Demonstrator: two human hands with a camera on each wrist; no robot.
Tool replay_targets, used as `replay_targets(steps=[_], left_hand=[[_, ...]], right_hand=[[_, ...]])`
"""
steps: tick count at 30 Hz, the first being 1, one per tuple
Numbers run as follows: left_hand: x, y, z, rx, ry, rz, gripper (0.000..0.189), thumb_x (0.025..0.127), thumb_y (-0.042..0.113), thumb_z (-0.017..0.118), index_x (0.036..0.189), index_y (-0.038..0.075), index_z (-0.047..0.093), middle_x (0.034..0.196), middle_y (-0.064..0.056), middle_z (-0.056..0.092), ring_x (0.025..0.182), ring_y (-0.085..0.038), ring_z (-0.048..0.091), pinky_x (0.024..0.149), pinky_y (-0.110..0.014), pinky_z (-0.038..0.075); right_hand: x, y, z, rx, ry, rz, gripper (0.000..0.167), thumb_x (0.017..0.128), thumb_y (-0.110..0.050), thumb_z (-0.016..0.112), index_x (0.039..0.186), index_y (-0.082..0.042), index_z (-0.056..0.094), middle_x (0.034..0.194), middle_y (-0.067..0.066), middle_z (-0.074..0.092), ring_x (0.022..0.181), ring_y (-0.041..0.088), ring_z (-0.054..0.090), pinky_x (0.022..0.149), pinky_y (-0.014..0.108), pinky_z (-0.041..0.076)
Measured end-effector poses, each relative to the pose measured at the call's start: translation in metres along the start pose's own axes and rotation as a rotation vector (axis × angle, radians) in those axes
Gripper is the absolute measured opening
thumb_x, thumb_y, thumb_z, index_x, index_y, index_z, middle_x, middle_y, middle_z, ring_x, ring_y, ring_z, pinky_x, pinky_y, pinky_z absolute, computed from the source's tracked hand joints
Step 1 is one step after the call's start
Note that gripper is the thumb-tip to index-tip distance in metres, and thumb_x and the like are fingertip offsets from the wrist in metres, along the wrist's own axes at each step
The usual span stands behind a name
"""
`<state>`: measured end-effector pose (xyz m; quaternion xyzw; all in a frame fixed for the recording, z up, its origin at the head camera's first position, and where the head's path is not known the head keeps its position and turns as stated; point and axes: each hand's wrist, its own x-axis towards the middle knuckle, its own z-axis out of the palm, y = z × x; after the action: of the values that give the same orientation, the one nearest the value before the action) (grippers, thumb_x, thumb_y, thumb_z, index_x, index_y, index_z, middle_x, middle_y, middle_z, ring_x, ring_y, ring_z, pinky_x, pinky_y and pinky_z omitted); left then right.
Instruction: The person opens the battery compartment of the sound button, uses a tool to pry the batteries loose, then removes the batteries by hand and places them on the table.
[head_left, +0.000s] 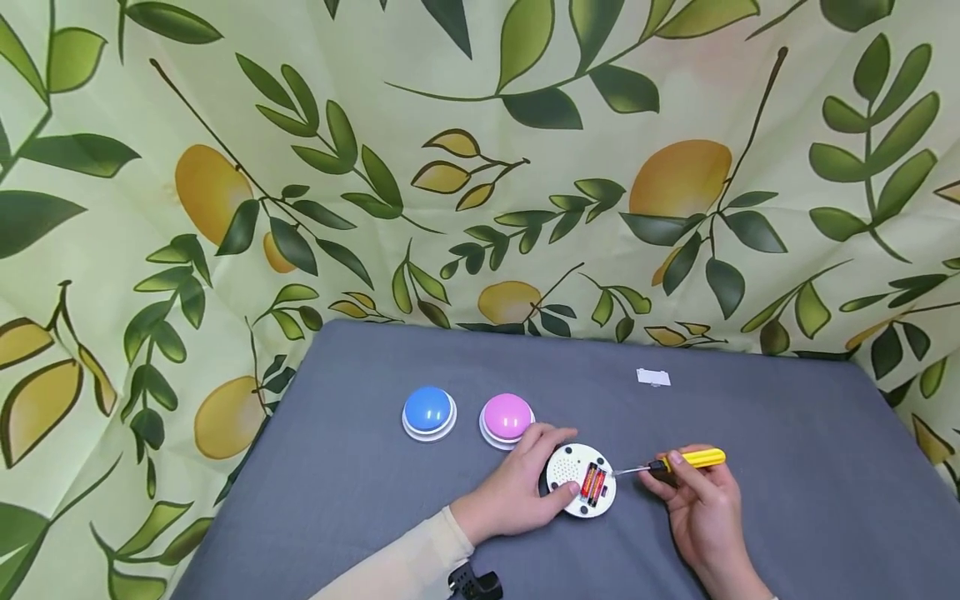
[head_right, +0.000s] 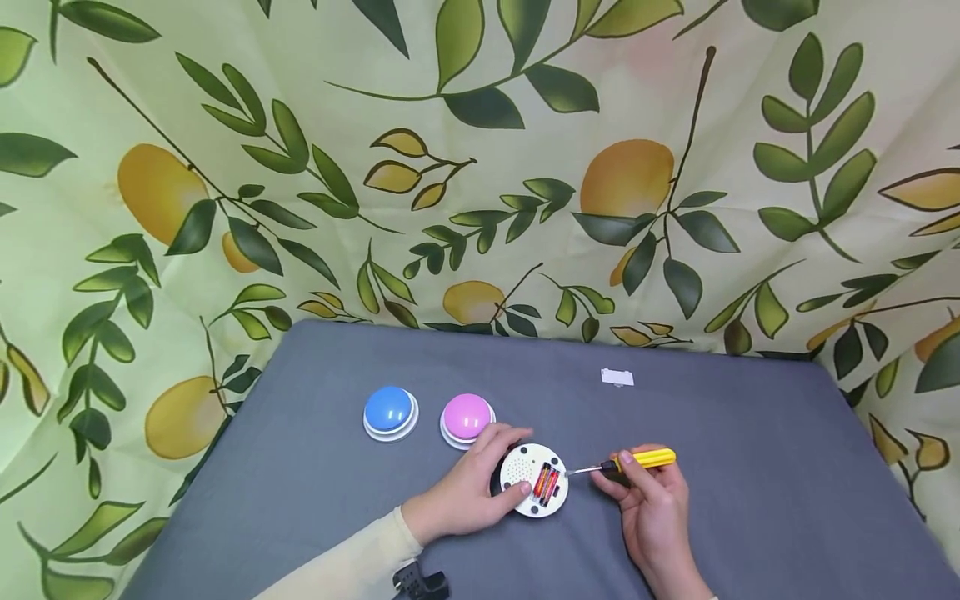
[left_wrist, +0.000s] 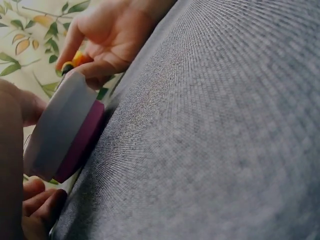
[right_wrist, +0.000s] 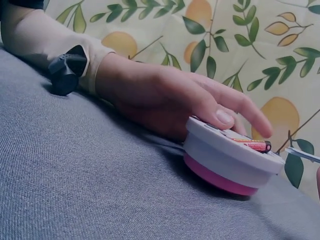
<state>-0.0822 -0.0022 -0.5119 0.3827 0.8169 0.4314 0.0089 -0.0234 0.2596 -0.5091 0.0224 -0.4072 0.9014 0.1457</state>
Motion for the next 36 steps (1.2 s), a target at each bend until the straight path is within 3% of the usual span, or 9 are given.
replay_targets(steps=[4, 8, 13, 17, 21, 25, 31, 36], left_hand=[[-0.005, 0.000, 0.000, 0.017, -0.068, 0.043, 0.073, 0.101, 0.026, 0.074, 0.165, 0.009, 0.044, 0.161, -0.006, 0.050, 0.150, -0.018, 0.048, 0.125, -0.033, 0.037], [-0.009, 0.000, 0.001, 0.024, -0.105, 0.036, 0.074, 0.100, 0.032, 0.076, 0.164, 0.010, 0.046, 0.151, -0.002, 0.058, 0.141, -0.012, 0.053, 0.120, -0.028, 0.040], [-0.009, 0.000, 0.002, -0.002, -0.102, -0.017, 0.074, 0.097, 0.039, 0.080, 0.160, 0.013, 0.051, 0.133, 0.001, 0.057, 0.123, -0.008, 0.053, 0.111, -0.024, 0.045], [-0.007, 0.000, 0.002, -0.015, -0.091, -0.026, 0.064, 0.098, 0.039, 0.079, 0.152, 0.012, 0.056, 0.130, 0.002, 0.053, 0.120, -0.007, 0.053, 0.108, -0.023, 0.046], [-0.004, 0.000, 0.002, -0.039, -0.070, -0.039, 0.064, 0.096, 0.036, 0.080, 0.147, 0.009, 0.051, 0.142, -0.001, 0.052, 0.134, -0.012, 0.052, 0.119, -0.028, 0.042], [-0.003, 0.000, -0.001, -0.030, -0.099, -0.052, 0.078, 0.094, 0.041, 0.083, 0.155, 0.012, 0.043, 0.150, -0.001, 0.055, 0.140, -0.014, 0.050, 0.121, -0.031, 0.040], [-0.003, 0.001, -0.005, 0.051, -0.167, -0.018, 0.092, 0.089, 0.049, 0.085, 0.163, 0.014, 0.044, 0.154, 0.003, 0.057, 0.139, -0.012, 0.050, 0.119, -0.030, 0.039], [-0.002, 0.001, -0.005, 0.085, -0.146, 0.026, 0.091, 0.086, 0.053, 0.088, 0.160, 0.013, 0.051, 0.144, 0.006, 0.062, 0.135, -0.010, 0.052, 0.117, -0.029, 0.040]], right_hand=[[-0.007, 0.003, -0.001, 0.016, -0.064, -0.027, 0.027, 0.109, 0.019, 0.037, 0.109, 0.003, 0.059, 0.098, 0.017, 0.072, 0.088, 0.025, 0.079, 0.077, 0.041, 0.067], [-0.011, 0.005, 0.001, -0.074, -0.095, -0.063, 0.030, 0.106, 0.023, 0.037, 0.109, 0.003, 0.060, 0.098, 0.014, 0.072, 0.088, 0.022, 0.079, 0.075, 0.042, 0.066], [-0.014, 0.002, 0.008, -0.299, -0.003, -0.108, 0.032, 0.101, 0.027, 0.044, 0.105, 0.000, 0.060, 0.094, 0.008, 0.070, 0.081, 0.017, 0.077, 0.069, 0.042, 0.066], [-0.013, -0.001, 0.013, -0.354, 0.035, -0.167, 0.027, 0.096, 0.031, 0.048, 0.104, 0.006, 0.058, 0.093, 0.009, 0.069, 0.076, 0.018, 0.076, 0.066, 0.044, 0.066], [-0.011, -0.001, 0.016, -0.291, -0.055, -0.271, 0.025, 0.090, 0.037, 0.047, 0.104, 0.018, 0.054, 0.094, 0.016, 0.068, 0.077, 0.023, 0.077, 0.065, 0.044, 0.066], [-0.009, 0.002, 0.017, -0.213, -0.190, -0.356, 0.027, 0.082, 0.045, 0.045, 0.103, 0.029, 0.048, 0.096, 0.023, 0.068, 0.078, 0.027, 0.077, 0.067, 0.041, 0.066], [-0.011, 0.003, 0.022, -0.293, -0.206, -0.391, 0.030, 0.077, 0.047, 0.051, 0.101, 0.030, 0.049, 0.096, 0.022, 0.069, 0.080, 0.026, 0.078, 0.071, 0.036, 0.066], [-0.013, 0.001, 0.024, -0.432, -0.182, -0.405, 0.031, 0.077, 0.045, 0.059, 0.101, 0.027, 0.054, 0.095, 0.019, 0.070, 0.078, 0.022, 0.078, 0.072, 0.031, 0.065]])
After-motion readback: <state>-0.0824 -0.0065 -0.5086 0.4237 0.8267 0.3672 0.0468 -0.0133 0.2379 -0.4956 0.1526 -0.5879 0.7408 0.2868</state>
